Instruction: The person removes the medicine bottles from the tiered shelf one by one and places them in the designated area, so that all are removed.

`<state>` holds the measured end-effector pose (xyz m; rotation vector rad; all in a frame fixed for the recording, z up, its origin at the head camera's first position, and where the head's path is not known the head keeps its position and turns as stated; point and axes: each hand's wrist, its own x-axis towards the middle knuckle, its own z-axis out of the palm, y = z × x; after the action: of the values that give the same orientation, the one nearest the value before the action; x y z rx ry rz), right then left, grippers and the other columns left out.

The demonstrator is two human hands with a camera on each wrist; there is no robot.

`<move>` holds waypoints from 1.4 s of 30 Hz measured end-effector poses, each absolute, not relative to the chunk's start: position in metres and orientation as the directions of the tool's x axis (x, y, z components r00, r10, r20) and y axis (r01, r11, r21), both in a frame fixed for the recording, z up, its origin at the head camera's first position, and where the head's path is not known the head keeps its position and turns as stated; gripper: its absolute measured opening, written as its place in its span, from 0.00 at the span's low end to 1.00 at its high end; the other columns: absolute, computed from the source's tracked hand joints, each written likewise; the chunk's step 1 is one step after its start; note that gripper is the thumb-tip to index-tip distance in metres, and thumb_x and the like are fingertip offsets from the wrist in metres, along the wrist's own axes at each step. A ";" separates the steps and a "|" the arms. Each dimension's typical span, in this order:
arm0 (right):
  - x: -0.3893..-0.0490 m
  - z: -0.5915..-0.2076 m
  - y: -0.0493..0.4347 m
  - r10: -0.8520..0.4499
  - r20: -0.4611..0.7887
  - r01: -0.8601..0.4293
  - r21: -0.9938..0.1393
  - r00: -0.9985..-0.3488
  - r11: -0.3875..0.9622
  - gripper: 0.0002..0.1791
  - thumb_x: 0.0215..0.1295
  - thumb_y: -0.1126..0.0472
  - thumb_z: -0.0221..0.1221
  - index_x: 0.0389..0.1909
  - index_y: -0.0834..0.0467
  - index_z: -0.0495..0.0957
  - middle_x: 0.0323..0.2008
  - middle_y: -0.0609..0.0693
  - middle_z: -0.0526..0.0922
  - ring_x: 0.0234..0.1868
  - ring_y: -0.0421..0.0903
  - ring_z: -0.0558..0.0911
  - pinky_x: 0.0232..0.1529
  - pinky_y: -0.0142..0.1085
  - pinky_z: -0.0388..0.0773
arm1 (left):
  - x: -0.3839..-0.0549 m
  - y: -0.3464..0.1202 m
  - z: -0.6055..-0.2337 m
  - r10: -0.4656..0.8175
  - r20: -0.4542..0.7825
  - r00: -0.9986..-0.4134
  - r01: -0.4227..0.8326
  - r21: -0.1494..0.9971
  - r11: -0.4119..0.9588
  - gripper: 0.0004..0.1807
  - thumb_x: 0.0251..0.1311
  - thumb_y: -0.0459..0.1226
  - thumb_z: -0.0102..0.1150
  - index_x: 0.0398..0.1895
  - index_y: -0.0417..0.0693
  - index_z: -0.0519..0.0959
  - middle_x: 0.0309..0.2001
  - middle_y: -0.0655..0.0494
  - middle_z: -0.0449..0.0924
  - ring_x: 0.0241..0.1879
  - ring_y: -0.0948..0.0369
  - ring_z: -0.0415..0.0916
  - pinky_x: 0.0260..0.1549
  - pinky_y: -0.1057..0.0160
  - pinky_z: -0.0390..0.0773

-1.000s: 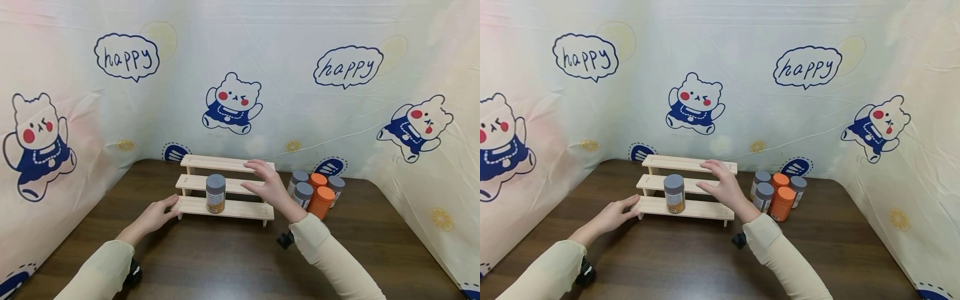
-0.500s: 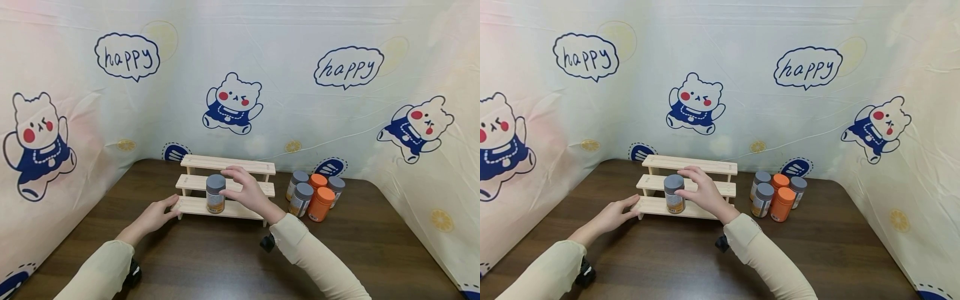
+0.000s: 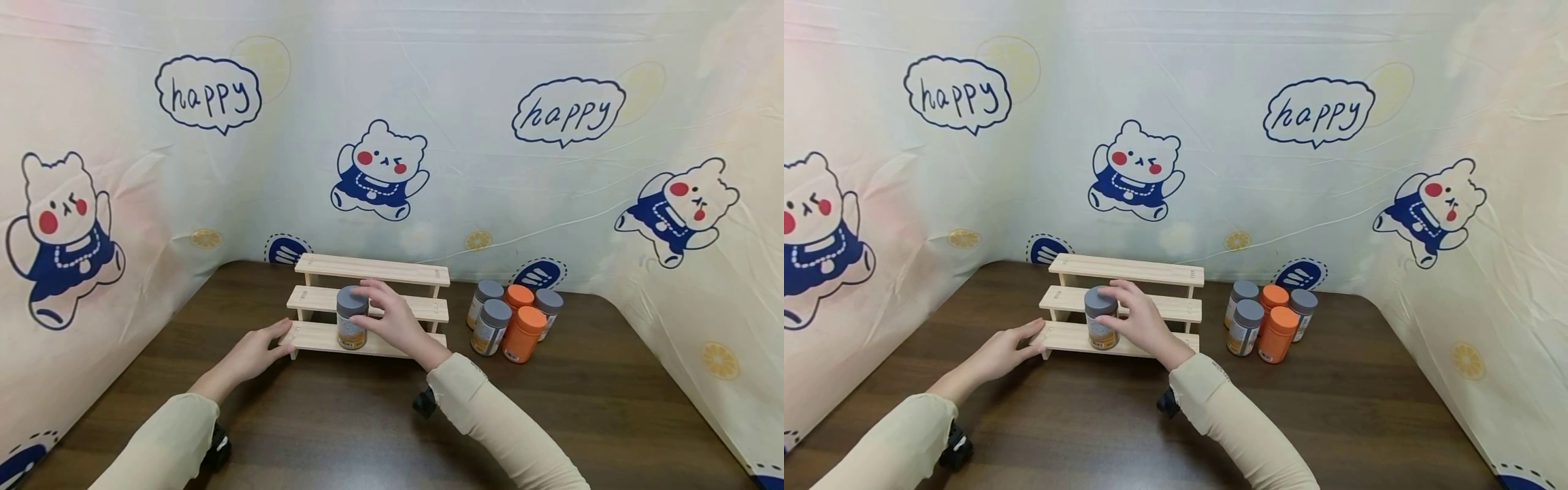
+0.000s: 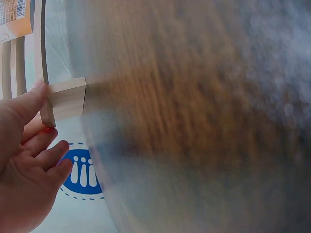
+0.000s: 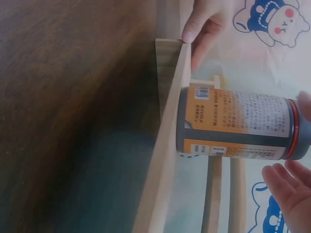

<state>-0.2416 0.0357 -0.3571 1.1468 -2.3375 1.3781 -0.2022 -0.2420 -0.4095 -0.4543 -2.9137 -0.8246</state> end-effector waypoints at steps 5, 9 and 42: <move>-0.241 -0.361 0.033 -0.516 0.531 -0.710 -0.659 -0.673 0.248 0.22 0.55 0.64 0.64 0.52 0.60 0.76 0.58 0.56 0.68 0.54 0.48 0.74 0.49 0.34 0.73 | -0.201 -0.242 -0.409 0.260 0.151 -0.954 0.301 0.502 0.811 0.32 0.61 0.41 0.57 0.62 0.30 0.63 0.63 0.34 0.60 0.59 0.41 0.60 0.54 0.43 0.63; -0.242 -0.363 0.031 -0.506 0.553 -0.726 -0.642 -0.662 0.247 0.20 0.55 0.65 0.64 0.51 0.61 0.76 0.57 0.57 0.70 0.53 0.48 0.74 0.48 0.29 0.73 | -0.202 -0.242 -0.410 0.261 0.149 -0.954 0.300 0.503 0.810 0.32 0.61 0.41 0.57 0.63 0.30 0.62 0.63 0.34 0.60 0.60 0.41 0.60 0.54 0.43 0.63; -0.235 -0.361 0.049 -0.487 0.559 -0.721 -0.646 -0.671 0.252 0.19 0.56 0.63 0.64 0.50 0.60 0.78 0.55 0.54 0.72 0.51 0.46 0.76 0.46 0.30 0.75 | -0.203 -0.243 -0.411 0.267 0.180 -0.947 0.322 0.498 0.805 0.31 0.60 0.40 0.58 0.61 0.29 0.64 0.62 0.35 0.61 0.59 0.41 0.61 0.54 0.43 0.63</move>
<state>-0.2346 0.0494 -0.3611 1.1267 -2.2790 1.3832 -0.2027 -0.2426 -0.4107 -0.4725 -2.8878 -0.8243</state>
